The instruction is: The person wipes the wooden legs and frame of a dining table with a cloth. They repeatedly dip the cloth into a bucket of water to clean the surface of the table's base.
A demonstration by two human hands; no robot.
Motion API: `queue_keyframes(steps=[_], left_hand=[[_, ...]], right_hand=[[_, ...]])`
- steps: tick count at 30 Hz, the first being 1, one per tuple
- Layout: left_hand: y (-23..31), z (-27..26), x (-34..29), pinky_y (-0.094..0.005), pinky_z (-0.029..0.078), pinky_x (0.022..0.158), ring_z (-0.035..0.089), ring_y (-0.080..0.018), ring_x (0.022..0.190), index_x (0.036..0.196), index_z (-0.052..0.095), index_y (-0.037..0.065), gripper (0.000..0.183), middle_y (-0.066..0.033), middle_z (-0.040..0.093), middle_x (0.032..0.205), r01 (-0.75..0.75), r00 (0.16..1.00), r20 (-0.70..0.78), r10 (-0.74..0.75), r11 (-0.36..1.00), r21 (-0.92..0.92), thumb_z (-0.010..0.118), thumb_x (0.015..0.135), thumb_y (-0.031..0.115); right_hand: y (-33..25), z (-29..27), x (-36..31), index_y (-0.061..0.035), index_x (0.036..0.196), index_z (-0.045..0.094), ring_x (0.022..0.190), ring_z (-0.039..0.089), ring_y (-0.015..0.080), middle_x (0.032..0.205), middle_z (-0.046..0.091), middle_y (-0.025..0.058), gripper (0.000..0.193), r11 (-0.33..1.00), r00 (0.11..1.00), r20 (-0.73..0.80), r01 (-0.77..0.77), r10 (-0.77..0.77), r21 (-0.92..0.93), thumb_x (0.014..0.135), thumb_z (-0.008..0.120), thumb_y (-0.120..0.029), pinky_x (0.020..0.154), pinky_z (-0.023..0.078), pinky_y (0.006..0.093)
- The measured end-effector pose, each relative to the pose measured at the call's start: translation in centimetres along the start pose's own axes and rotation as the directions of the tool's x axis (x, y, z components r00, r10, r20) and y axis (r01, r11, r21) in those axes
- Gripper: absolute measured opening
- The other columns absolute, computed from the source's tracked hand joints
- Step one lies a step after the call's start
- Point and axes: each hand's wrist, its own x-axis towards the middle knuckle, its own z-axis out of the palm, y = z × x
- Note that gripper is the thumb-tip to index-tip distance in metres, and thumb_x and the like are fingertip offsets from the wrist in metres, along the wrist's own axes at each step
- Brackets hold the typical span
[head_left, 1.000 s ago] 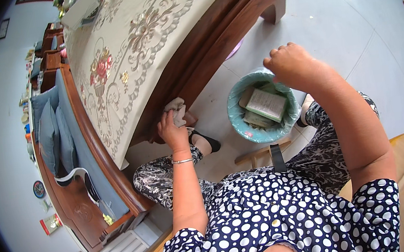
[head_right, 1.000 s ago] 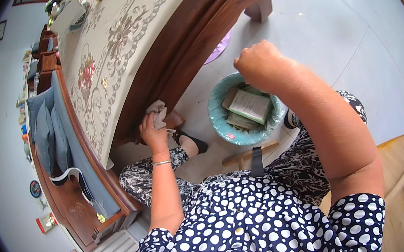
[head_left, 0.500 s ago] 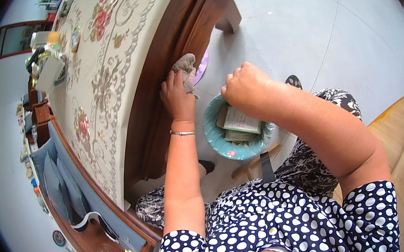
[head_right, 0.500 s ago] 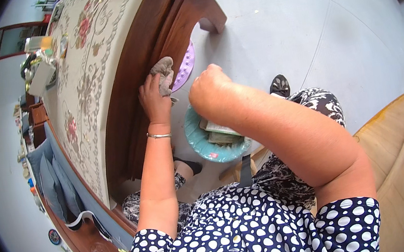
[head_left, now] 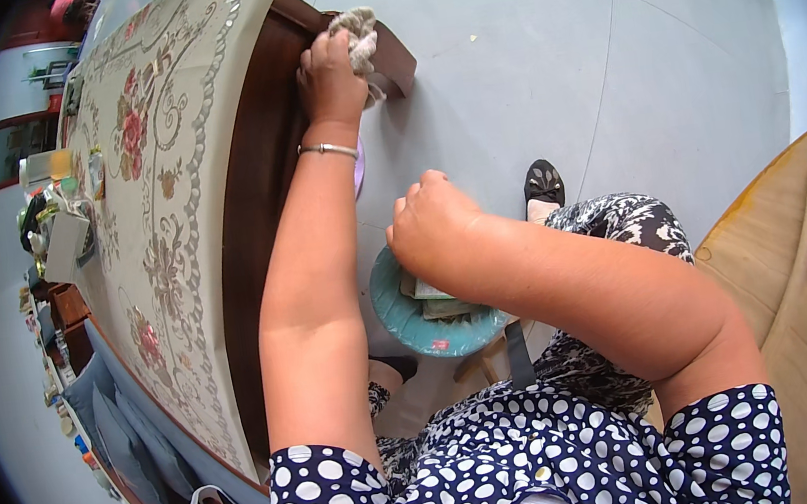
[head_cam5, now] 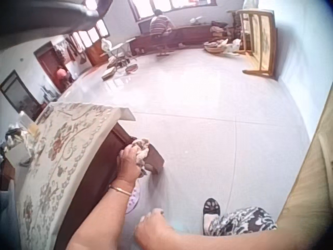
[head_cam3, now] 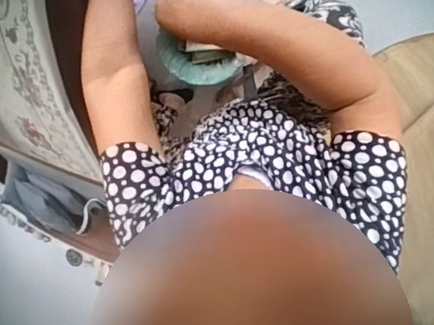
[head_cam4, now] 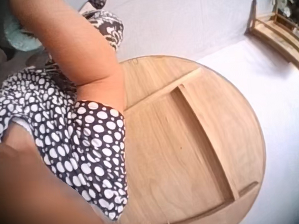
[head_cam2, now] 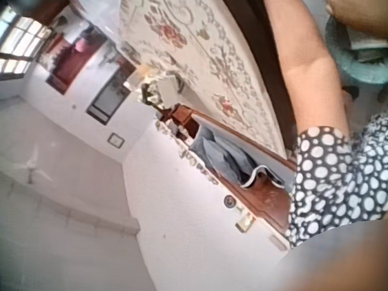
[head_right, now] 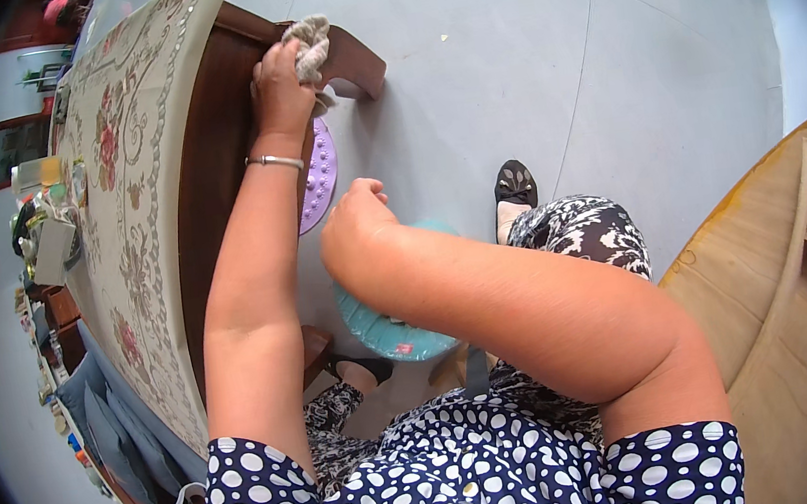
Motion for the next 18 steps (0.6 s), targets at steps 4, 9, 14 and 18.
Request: queue_keyframes(steps=[4, 9, 14, 18], left_hand=[[1.8, 0.8, 0.7, -0.0450, 0.048, 0.083, 0.055, -0.0302, 0.100, 0.113, 0.059, 0.017, 0.039, -0.0044, 0.055, 0.119, -0.022, 0.995, -0.095, 0.035, 0.991, 0.131, 0.067, 0.075, 0.010], [2.4, -1.5, -4.8, -0.0414, 0.048, 0.079, 0.054, -0.0284, 0.091, 0.111, 0.059, 0.015, 0.038, -0.0025, 0.057, 0.109, 0.028, 1.000, -0.004, -0.027, 0.986, 0.164, 0.064, 0.074, 0.005], [1.5, -5.6, -14.3, -0.0442, 0.044, 0.086, 0.053, -0.0311, 0.102, 0.118, 0.055, 0.011, 0.044, -0.0065, 0.055, 0.124, 0.126, 0.987, 0.085, -0.137, 0.985, 0.120, 0.059, 0.076, 0.001], [1.0, -10.1, -22.7, -0.0445, 0.044, 0.086, 0.053, -0.0310, 0.103, 0.119, 0.056, 0.012, 0.050, -0.0055, 0.057, 0.126, 0.203, 0.943, 0.221, -0.247, 0.958, 0.205, 0.064, 0.071, -0.001]], right_hand=[[-0.1, 0.2, 0.5, -0.0081, 0.117, 0.063, 0.100, 0.062, 0.0248, 0.106, 0.064, 0.0083, 0.046, 1.000, 1.000, -0.014, 0.009, -0.009, -0.005, 0.075, 0.072, -0.025, 0.082, 0.044, 0.0368], [-0.1, 0.4, 1.0, -0.0090, 0.113, 0.064, 0.097, 0.062, 0.0238, 0.104, 0.065, 0.0074, 0.039, 1.000, 0.998, -0.048, -0.026, 0.027, 0.010, 0.077, 0.070, -0.023, 0.081, 0.043, 0.0354], [0.1, 0.6, 0.8, -0.0086, 0.113, 0.066, 0.105, 0.061, 0.0267, 0.113, 0.063, 0.0111, 0.039, 0.997, 0.996, -0.086, -0.008, 0.015, 0.073, 0.078, 0.070, -0.025, 0.086, 0.043, 0.0441], [-0.5, 0.7, 0.3, -0.0085, 0.106, 0.064, 0.094, 0.064, 0.0228, 0.098, 0.065, 0.0072, 0.030, 0.998, 0.989, -0.145, 0.019, -0.029, -0.065, 0.078, 0.067, -0.019, 0.079, 0.045, 0.0325]])
